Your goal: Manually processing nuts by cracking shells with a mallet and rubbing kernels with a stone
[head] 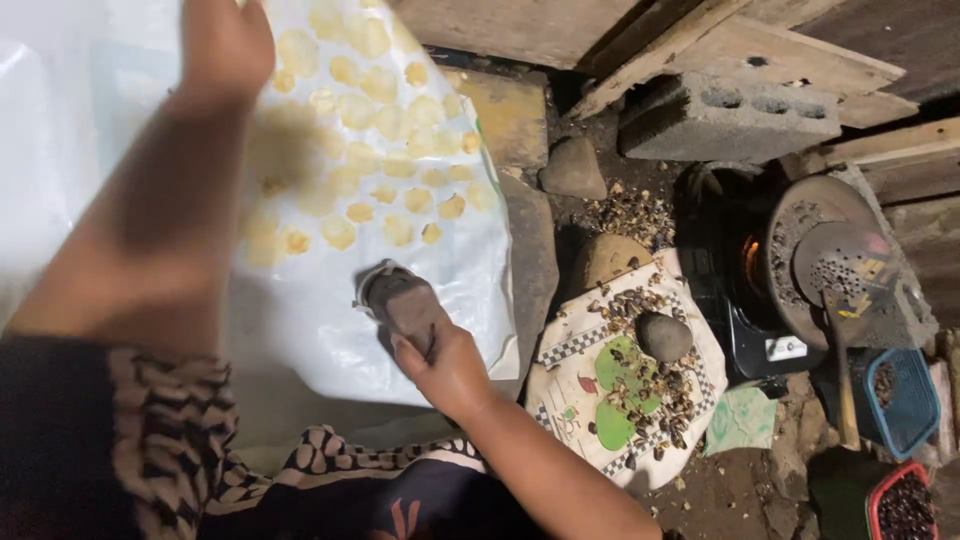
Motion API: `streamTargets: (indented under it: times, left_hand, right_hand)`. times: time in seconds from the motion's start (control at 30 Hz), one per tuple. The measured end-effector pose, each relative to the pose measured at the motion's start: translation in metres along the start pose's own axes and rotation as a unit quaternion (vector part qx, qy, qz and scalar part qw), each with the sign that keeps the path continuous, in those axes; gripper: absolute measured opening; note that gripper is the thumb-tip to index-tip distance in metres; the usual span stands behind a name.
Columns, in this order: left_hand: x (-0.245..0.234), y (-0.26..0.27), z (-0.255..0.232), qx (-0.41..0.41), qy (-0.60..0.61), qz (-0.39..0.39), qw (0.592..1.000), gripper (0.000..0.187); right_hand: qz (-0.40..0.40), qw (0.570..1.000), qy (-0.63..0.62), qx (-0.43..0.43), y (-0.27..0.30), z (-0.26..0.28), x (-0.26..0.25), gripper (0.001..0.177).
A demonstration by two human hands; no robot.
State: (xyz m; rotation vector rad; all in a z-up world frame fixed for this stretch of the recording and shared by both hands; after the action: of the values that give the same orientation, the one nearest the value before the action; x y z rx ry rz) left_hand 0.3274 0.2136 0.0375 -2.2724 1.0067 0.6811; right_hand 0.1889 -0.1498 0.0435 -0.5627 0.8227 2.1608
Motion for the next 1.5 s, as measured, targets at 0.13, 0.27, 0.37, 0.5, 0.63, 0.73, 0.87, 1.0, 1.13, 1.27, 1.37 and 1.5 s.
streamTargets:
  times: [0.13, 0.27, 0.37, 0.5, 0.63, 0.73, 0.87, 1.0, 1.13, 1.27, 1.37, 1.5]
  left_hand:
    - [-0.018, 0.056, -0.011, 0.074, -0.029, -0.006, 0.997, 0.090]
    - [-0.058, 0.118, -0.080, 0.174, -0.092, 0.084, 0.977, 0.096]
    - [-0.105, 0.153, -0.122, 0.176, -0.159, 0.084, 0.968, 0.094]
    - [-0.128, 0.188, -0.177, 0.105, -0.198, 0.136, 0.965, 0.091]
    - [-0.067, 0.232, -0.303, 0.220, -0.171, 0.284, 0.918, 0.112]
    - [0.015, 0.289, -0.390, 0.337, -0.153, 0.340, 0.864, 0.084]
    - [0.126, 0.358, -0.363, 0.462, -0.058, 0.456, 0.758, 0.037]
    - [0.210, 0.404, -0.376, 0.553, 0.004, 0.429, 0.714, 0.028]
    - [0.236, 0.420, -0.363, 0.399, 0.041, 0.503, 0.766, 0.050]
    - [0.249, 0.446, -0.344, 0.501, 0.013, 0.442, 0.744, 0.066]
    - [0.248, 0.446, -0.352, 0.516, -0.028, 0.396, 0.759, 0.052]
    - [0.233, 0.443, -0.373, 0.529, -0.015, 0.364, 0.767, 0.037]
  right_hand:
    - [0.082, 0.991, 0.096, -0.036, -0.001, 0.004, -0.025, 0.052]
    - [0.168, 0.937, 0.288, -0.107, 0.044, 0.018, -0.122, 0.049]
    - [0.104, 0.903, 0.411, -0.062, 0.046, -0.111, -0.221, 0.027]
    - [-0.146, 0.813, 0.511, 0.239, 0.090, -0.232, -0.408, 0.044]
    - [-0.231, 0.838, 0.263, 0.418, 0.125, -0.393, -0.464, 0.079]
    - [-0.218, 0.906, -0.154, 0.329, 0.124, -0.419, -0.443, 0.032]
    - [-0.383, 0.909, -0.050, 0.159, 0.139, -0.390, -0.455, 0.049]
    - [-0.348, 0.863, 0.260, 0.257, 0.162, -0.319, -0.473, 0.062]
    - [-0.390, 0.888, 0.198, 0.144, 0.161, -0.364, -0.477, 0.041]
    - [-0.227, 0.922, -0.172, 0.264, 0.149, -0.366, -0.447, 0.037]
    - [-0.212, 0.893, -0.319, 0.238, 0.144, -0.352, -0.436, 0.034]
    - [-0.326, 0.925, -0.101, 0.168, 0.154, -0.349, -0.449, 0.033]
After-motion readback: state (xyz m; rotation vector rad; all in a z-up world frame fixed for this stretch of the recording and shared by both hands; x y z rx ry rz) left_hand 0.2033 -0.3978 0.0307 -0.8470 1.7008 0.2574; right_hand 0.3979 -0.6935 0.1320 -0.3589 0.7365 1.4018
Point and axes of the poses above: each hand's wrist, its own y-axis away from the middle knuckle, its own x-axis out of the palm, z = x × y, the point moved 7 cm from there along -y, towards the middle knuckle, and after that the axes turned 2 degrees about y, right-handed, at the moved point
